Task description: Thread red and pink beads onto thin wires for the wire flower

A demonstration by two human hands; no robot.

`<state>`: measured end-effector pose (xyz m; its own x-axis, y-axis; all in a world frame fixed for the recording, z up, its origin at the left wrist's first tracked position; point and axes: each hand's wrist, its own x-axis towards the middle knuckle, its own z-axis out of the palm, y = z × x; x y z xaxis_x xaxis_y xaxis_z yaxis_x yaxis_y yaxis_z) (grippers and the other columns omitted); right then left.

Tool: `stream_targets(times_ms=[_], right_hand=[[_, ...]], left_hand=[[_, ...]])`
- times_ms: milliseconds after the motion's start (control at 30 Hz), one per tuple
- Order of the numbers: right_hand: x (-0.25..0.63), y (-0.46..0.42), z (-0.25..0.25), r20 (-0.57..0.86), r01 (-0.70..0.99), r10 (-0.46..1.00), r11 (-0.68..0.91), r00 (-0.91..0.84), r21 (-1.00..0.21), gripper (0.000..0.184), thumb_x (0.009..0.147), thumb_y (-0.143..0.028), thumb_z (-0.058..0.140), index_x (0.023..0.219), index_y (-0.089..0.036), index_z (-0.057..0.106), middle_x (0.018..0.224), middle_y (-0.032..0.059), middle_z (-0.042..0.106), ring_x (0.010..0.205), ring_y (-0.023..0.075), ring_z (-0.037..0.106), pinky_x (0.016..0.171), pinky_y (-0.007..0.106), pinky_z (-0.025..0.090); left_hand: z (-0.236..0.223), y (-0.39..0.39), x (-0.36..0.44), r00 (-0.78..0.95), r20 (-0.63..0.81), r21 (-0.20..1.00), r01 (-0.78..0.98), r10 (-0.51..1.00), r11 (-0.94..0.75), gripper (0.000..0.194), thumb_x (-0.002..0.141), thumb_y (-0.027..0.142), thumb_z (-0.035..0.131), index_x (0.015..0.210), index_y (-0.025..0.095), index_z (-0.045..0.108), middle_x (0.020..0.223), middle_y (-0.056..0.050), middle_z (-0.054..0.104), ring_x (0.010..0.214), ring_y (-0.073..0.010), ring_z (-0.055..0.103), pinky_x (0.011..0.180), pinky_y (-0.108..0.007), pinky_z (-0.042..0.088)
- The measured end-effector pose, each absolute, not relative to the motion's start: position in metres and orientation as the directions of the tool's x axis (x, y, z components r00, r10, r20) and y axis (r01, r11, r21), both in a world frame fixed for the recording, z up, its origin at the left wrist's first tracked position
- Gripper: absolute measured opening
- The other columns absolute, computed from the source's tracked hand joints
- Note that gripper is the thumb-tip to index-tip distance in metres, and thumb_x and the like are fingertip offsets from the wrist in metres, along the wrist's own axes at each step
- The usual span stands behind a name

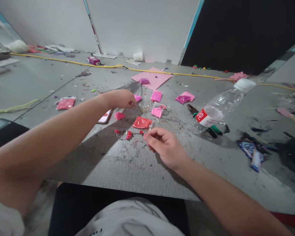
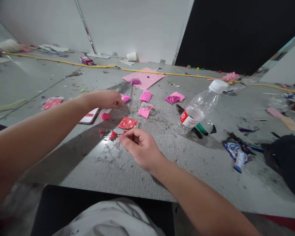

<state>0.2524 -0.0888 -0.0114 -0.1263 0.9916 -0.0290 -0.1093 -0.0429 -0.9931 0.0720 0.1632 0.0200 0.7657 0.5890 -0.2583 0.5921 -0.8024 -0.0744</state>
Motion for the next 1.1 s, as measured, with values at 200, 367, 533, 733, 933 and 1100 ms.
stream_targets(times_ms=[200,367,533,733,933,1100], right_hand=[[0.252,-0.088,-0.013,-0.037,-0.115,0.989,-0.054,-0.141,-0.992,0.029,0.085,-0.048,0.075,0.078,-0.022,0.066,0.065,-0.0031,0.056,0.06,0.0115,0.047,0.055,0.027,0.039],[0.252,-0.089,-0.014,-0.052,-0.11,0.988,-0.069,-0.146,-0.992,0.028,0.085,-0.048,0.074,0.08,-0.022,0.067,0.065,-0.0027,0.056,0.061,0.0119,0.047,0.055,0.027,0.039],[0.253,-0.089,-0.014,-0.048,-0.11,0.989,-0.064,-0.141,-0.992,0.028,0.087,-0.048,0.072,0.078,-0.022,0.067,0.065,-0.0029,0.056,0.061,0.0119,0.049,0.057,0.027,0.04],[0.251,-0.088,-0.015,-0.055,-0.133,0.987,-0.075,-0.15,-0.988,0.028,0.085,-0.048,0.074,0.077,-0.022,0.067,0.065,-0.0029,0.058,0.06,0.0115,0.049,0.058,0.027,0.042],[0.252,-0.089,-0.013,-0.058,-0.151,0.986,-0.082,-0.157,-0.985,0.025,0.085,-0.045,0.073,0.078,-0.022,0.067,0.065,-0.0027,0.059,0.061,0.0113,0.05,0.059,0.027,0.042],[0.251,-0.09,-0.011,-0.05,-0.15,0.984,-0.076,-0.174,-0.986,0.025,0.087,-0.044,0.071,0.076,-0.021,0.065,0.065,-0.0029,0.057,0.062,0.0115,0.049,0.059,0.027,0.041]], left_hand=[[0.025,0.163,0.075,0.735,-0.281,-0.087,0.621,0.617,-0.779,0.036,0.085,0.025,0.059,0.112,0.028,0.084,0.105,-0.006,0.08,0.092,-0.0225,0.065,0.082,-0.03,0.042],[0.025,0.156,0.08,0.729,-0.259,-0.096,0.633,0.634,-0.768,0.032,0.087,0.025,0.061,0.11,0.021,0.083,0.105,-0.009,0.079,0.09,-0.0225,0.062,0.085,-0.032,0.042],[0.022,0.156,0.084,0.757,-0.262,-0.095,0.597,0.598,-0.797,0.03,0.09,0.025,0.061,0.111,0.02,0.081,0.111,-0.009,0.077,0.097,-0.023,0.063,0.087,-0.032,0.042],[0.019,0.167,0.089,0.774,-0.275,-0.083,0.572,0.57,-0.816,0.039,0.085,0.02,0.06,0.116,0.028,0.081,0.112,-0.006,0.078,0.103,-0.0248,0.066,0.088,-0.031,0.042],[0.017,0.179,0.086,0.762,-0.299,-0.054,0.588,0.575,-0.807,0.047,0.076,0.011,0.061,0.115,0.027,0.081,0.106,-0.004,0.081,0.093,-0.0214,0.067,0.082,-0.029,0.042],[0.016,0.173,0.086,0.743,-0.267,-0.064,0.622,0.614,-0.781,0.037,0.08,0.021,0.066,0.112,0.026,0.083,0.108,-0.008,0.08,0.093,-0.0246,0.066,0.084,-0.033,0.043]])
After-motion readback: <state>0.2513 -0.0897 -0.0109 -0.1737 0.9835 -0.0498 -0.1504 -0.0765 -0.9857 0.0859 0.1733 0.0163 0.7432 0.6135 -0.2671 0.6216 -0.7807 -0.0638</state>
